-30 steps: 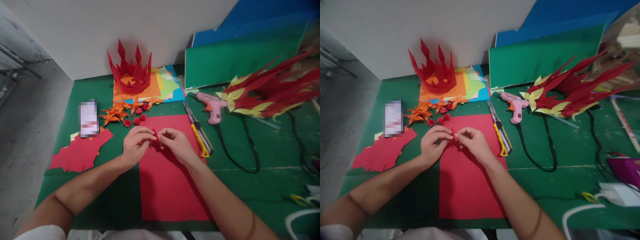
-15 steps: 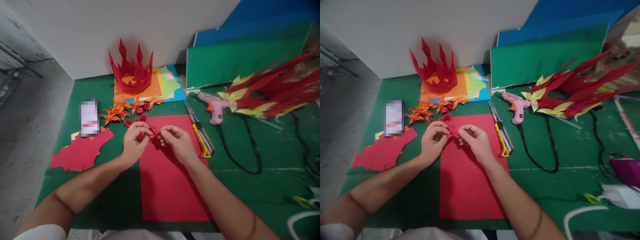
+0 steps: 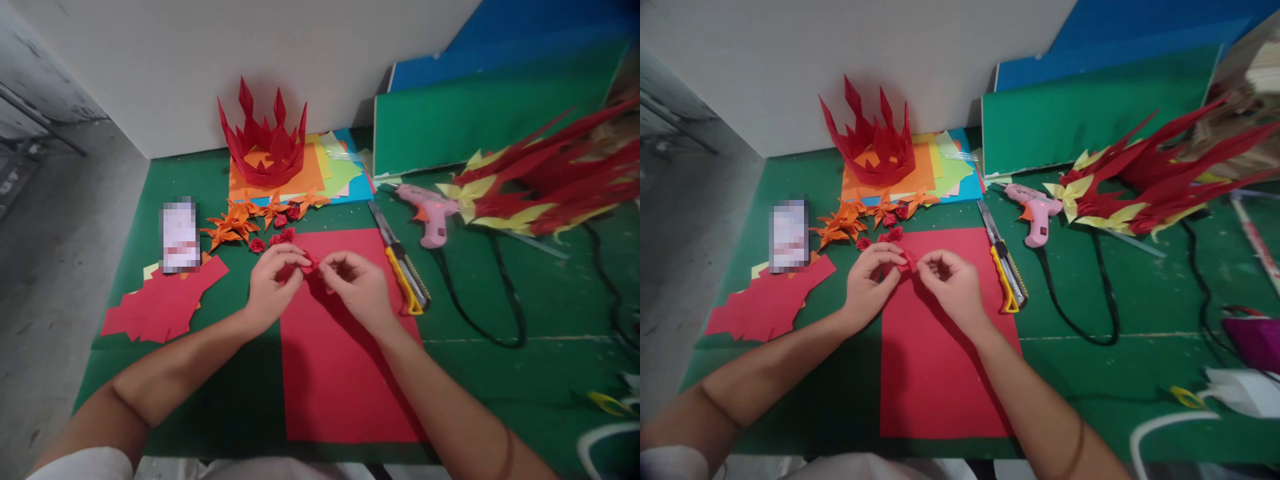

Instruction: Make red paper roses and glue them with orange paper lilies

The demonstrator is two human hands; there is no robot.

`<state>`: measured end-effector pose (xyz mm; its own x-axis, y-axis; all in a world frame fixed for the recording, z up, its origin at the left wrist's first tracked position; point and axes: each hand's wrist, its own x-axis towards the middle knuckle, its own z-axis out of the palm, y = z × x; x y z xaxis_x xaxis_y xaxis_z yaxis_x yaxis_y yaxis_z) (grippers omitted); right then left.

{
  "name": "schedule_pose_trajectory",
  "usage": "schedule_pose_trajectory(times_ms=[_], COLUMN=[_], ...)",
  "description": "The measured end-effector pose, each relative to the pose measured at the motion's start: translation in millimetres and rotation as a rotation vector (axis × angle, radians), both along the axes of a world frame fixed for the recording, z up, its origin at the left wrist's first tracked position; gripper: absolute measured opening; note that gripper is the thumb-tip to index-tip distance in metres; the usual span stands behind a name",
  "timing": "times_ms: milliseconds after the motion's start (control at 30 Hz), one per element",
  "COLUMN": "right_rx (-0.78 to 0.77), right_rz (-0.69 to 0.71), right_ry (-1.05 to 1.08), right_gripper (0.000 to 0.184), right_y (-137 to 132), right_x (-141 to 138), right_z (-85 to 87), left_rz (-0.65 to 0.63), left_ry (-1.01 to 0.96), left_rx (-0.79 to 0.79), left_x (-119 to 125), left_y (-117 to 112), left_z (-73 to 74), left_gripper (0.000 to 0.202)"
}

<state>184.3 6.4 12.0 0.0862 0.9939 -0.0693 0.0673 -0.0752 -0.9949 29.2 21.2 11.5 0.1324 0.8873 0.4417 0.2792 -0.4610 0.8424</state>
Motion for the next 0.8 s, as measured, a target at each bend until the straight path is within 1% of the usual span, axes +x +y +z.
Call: schedule_pose_trajectory(times_ms=[100,200,300,400,467,567,633,700,733,800], right_rx=[0.169,0.396,0.651,0.834,0.909,0.985,1.004,1.001,1.002,1.013], right_rz=[-0.012,0.014,0.062,0.115,0.148,0.186,0.204,0.221,0.227,0.236], right_ry=[-0.242,-0.491,-0.691,-0.828,-0.896,-0.955,-0.975,-0.989,-0.997,-1.011], right_gripper=[0.009,0.007,0.007,0.008,0.009,0.01,0.011,0.012,0.013,0.013], right_y=[-1,-1,0,1,2,2,1,0,0,0], right_x=[1,3,7,12,15,17,18,18,18,17], right_z=[-2.0,-2.9,-2.5,-1.8,-1.3,-0.2,0.7,1.5,1.7,1.6], left_rz=[-0.034,-0.055,-0.053,-0.074,-0.095,-0.096,-0.085,-0.087,-0.098,-0.139], left_ry=[-0.007,-0.048,-0.183,-0.328,-0.353,-0.295,-0.269,-0.299,-0.328,-0.385], left_rx=[-0.042,-0.131,-0.279,-0.38,-0.394,-0.367,-0.327,-0.295,-0.296,-0.346], left_x=[0,1,3,4,5,4,3,3,3,3], left_y=[1,1,0,-1,-2,-3,-2,-1,-1,1], left_z=[-1.4,-3.4,-4.5,-4.2,-3.2,-2.0,-2.0,-2.8,-3.3,-3.9], left_gripper=[0.016,0.018,0.018,0.015,0.013,0.011,0.012,0.015,0.016,0.018])
